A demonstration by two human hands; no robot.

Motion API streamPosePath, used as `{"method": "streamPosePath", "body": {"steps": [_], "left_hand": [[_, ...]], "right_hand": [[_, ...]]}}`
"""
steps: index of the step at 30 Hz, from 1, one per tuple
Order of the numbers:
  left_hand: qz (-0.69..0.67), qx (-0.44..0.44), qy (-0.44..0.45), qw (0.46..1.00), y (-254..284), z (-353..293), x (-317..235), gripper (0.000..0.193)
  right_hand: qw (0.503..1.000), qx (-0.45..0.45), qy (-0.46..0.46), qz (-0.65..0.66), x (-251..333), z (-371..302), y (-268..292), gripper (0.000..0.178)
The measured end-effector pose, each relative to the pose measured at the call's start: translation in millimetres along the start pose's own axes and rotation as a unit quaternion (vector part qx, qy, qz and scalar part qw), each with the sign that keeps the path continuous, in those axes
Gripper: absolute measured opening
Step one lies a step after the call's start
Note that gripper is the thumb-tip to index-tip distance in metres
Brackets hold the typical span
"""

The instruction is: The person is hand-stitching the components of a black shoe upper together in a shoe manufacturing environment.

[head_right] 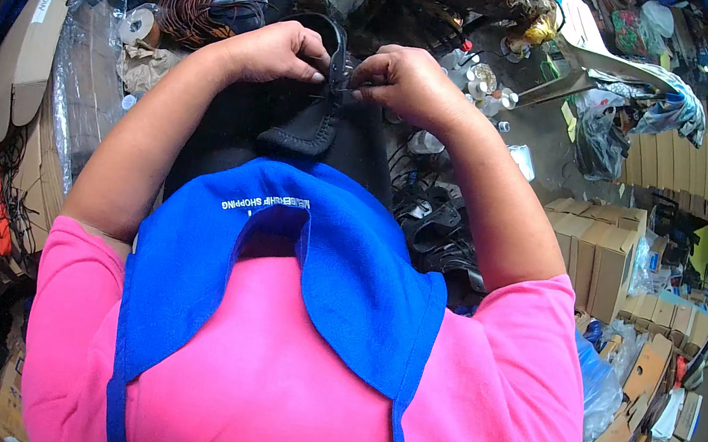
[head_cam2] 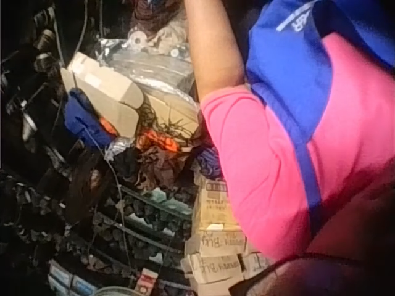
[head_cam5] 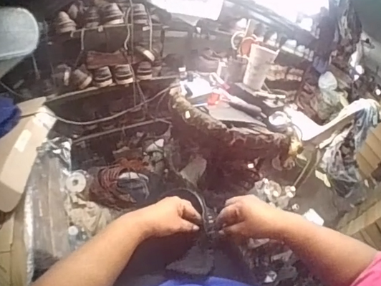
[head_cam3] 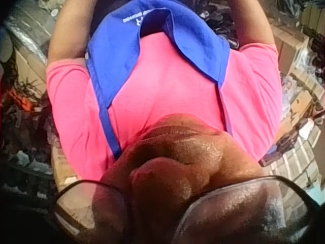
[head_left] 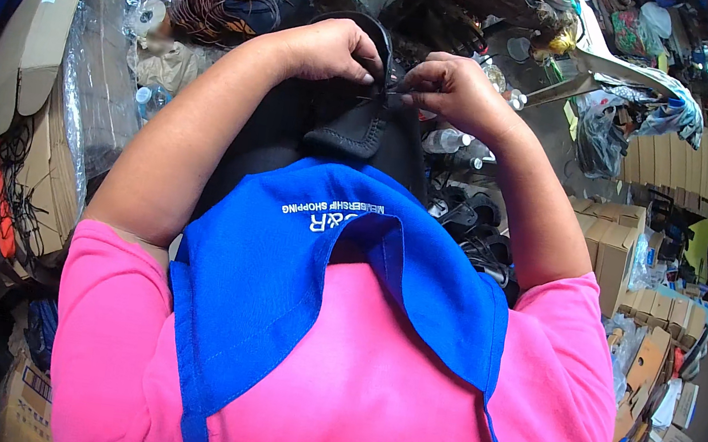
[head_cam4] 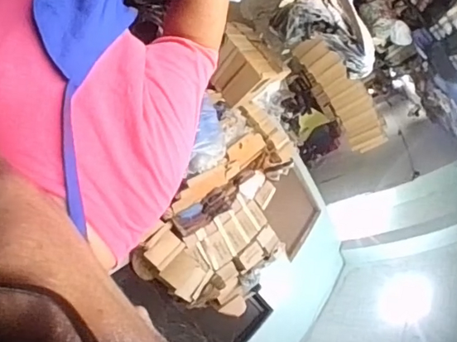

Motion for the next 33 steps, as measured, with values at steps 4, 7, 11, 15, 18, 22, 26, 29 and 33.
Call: {"method": "streamPosePath", "body": {"steps": [4,7,11,15,18,22,26,29,33], "left_hand": [[0.004,0.024,-0.015,1.0,0,1,-3,0.026],[0.03,0.028,-0.017,0.999,0,-1,-6,0.027],[0.022,0.025,-0.022,0.999,1,-2,-5,0.027],[0.026,0.016,-0.019,0.999,1,-1,-3,0.027],[0.05,-0.009,-0.039,0.998,1,-1,-1,0.029],[0.07,-0.035,-0.058,0.995,2,2,-4,0.031],[0.071,-0.043,-0.049,0.995,2,0,-1,0.03],[0.066,-0.039,-0.06,0.995,1,2,-1,0.029],[0.045,-0.038,-0.05,0.997,-1,0,-1,0.029]], "right_hand": [[0.998,0.026,0.004,-0.057,10,3,2,0.02],[0.995,0.026,0.028,-0.087,13,3,4,0.021],[0.998,0.027,0.008,-0.06,10,5,1,0.022],[1.0,0.025,-0.018,0.001,-2,8,-7,0.024],[0.995,0.034,-0.049,0.079,-15,8,-11,0.022],[0.977,0.078,-0.049,0.191,-32,8,-16,0.019],[0.953,0.114,-0.123,0.252,-33,6,-21,0.018],[0.944,0.117,-0.07,0.301,-37,7,-23,0.018],[0.932,0.132,-0.089,0.327,-36,7,-24,0.018]]}}
Point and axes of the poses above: each hand's wrist, its own z-axis towards the middle knuckle, its own y-axis out of the back of the hand, x = y × z, the point moved 7 cm from there along z, towards the middle knuckle, and after that the axes turned 6 degrees about x, right-handed, at the moved point
